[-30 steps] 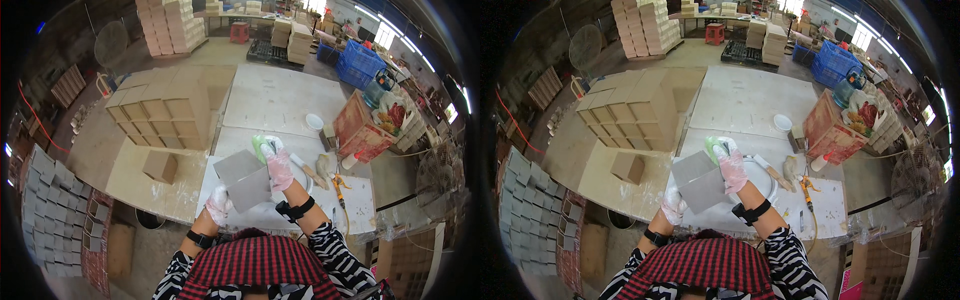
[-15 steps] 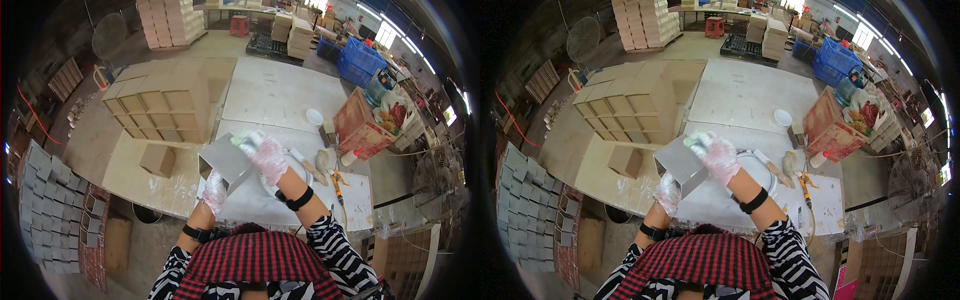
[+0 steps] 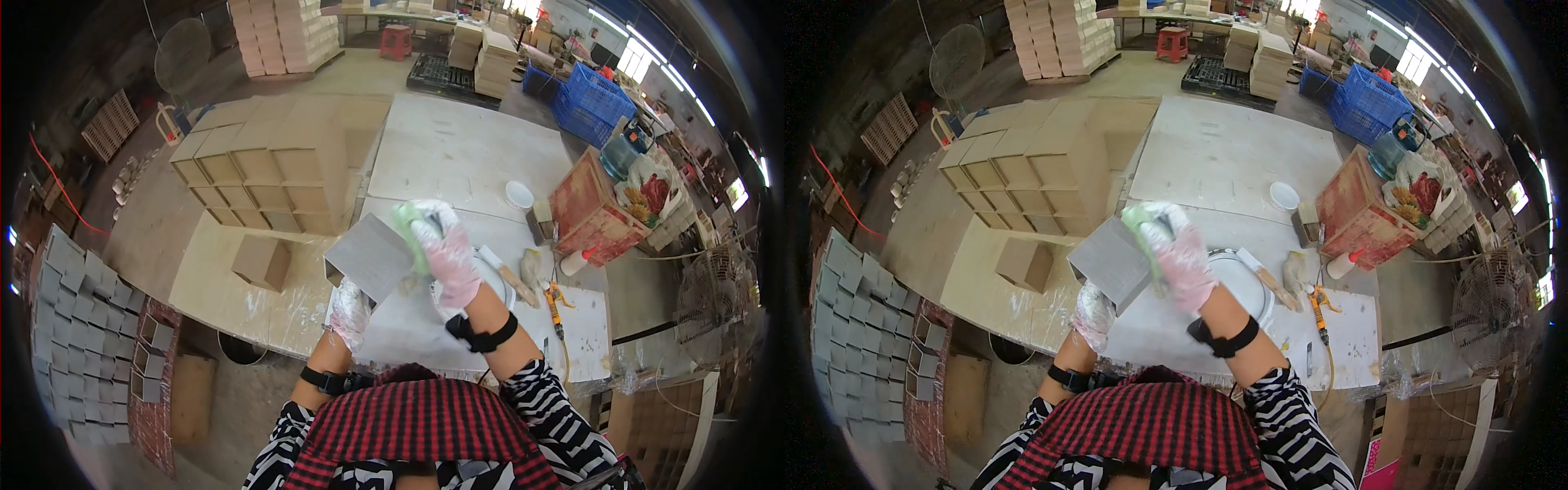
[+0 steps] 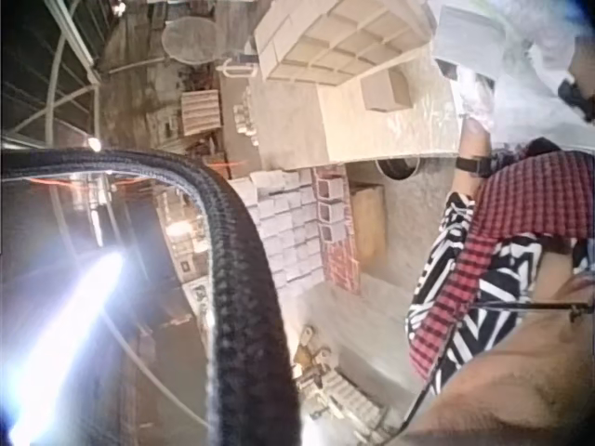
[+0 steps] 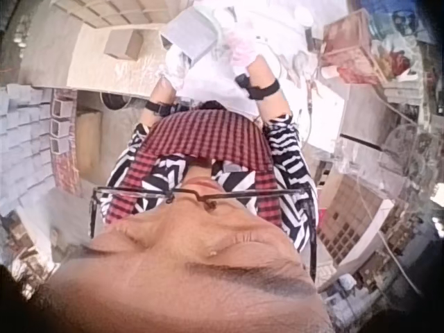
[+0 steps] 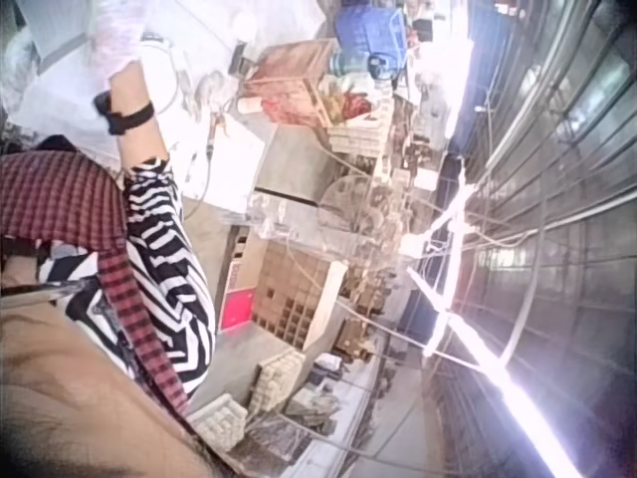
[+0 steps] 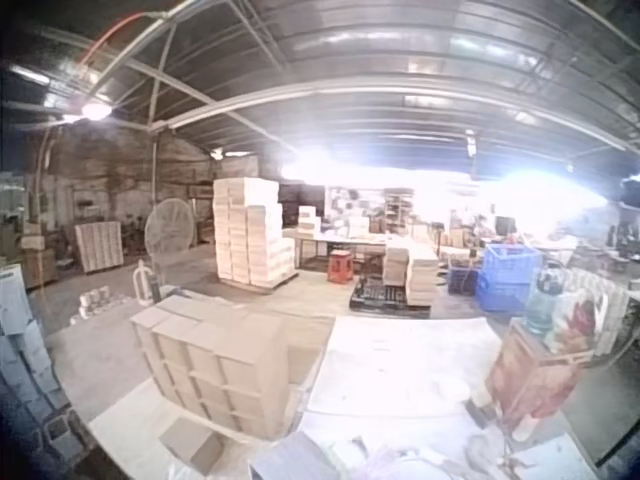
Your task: The person applies a white substance from a bucket to the inner surfaces and edges of several wooden boxes using a small roller and then places the boxes on a nearby table.
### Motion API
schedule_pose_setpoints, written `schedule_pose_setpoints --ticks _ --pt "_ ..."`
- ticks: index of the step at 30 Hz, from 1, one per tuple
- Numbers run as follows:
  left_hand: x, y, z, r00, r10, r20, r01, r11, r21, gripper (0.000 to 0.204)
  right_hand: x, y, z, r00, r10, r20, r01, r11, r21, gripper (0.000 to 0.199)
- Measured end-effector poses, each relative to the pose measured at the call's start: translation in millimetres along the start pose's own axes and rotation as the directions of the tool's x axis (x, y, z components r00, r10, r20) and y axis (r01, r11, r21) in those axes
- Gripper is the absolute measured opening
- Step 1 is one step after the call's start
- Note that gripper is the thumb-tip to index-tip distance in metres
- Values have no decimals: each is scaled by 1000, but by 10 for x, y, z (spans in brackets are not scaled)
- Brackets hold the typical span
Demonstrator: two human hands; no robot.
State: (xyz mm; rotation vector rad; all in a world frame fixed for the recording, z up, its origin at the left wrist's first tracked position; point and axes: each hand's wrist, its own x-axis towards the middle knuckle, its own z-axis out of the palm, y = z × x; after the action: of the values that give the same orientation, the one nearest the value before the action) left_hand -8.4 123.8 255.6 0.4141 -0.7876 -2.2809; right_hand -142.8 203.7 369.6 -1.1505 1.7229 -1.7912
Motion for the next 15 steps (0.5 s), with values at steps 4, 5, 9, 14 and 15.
schedule_pose_setpoints --ticks 4,5,9,14,15 --pt "7 57 -109 1000 -17 -24 16 1000 -26 39 85 183 -91 1000 3 8 -1 981 -192 26" --pt "27 54 -166 999 -44 -15 44 998 -48 39 60 186 -76 998 61 28 -55 985 -162 26" --pt "72 97 -169 989 -111 -100 101 990 -98 35 81 251 -109 988 -26 155 56 980 -189 24" --pt "97 45 -244 983 -181 -27 181 983 9 31 226 176 40 711 -427 558 673 643 -366 29" --pt "99 53 -215 983 -181 6 181 983 25 30 246 253 63 555 -536 637 822 472 -319 32"
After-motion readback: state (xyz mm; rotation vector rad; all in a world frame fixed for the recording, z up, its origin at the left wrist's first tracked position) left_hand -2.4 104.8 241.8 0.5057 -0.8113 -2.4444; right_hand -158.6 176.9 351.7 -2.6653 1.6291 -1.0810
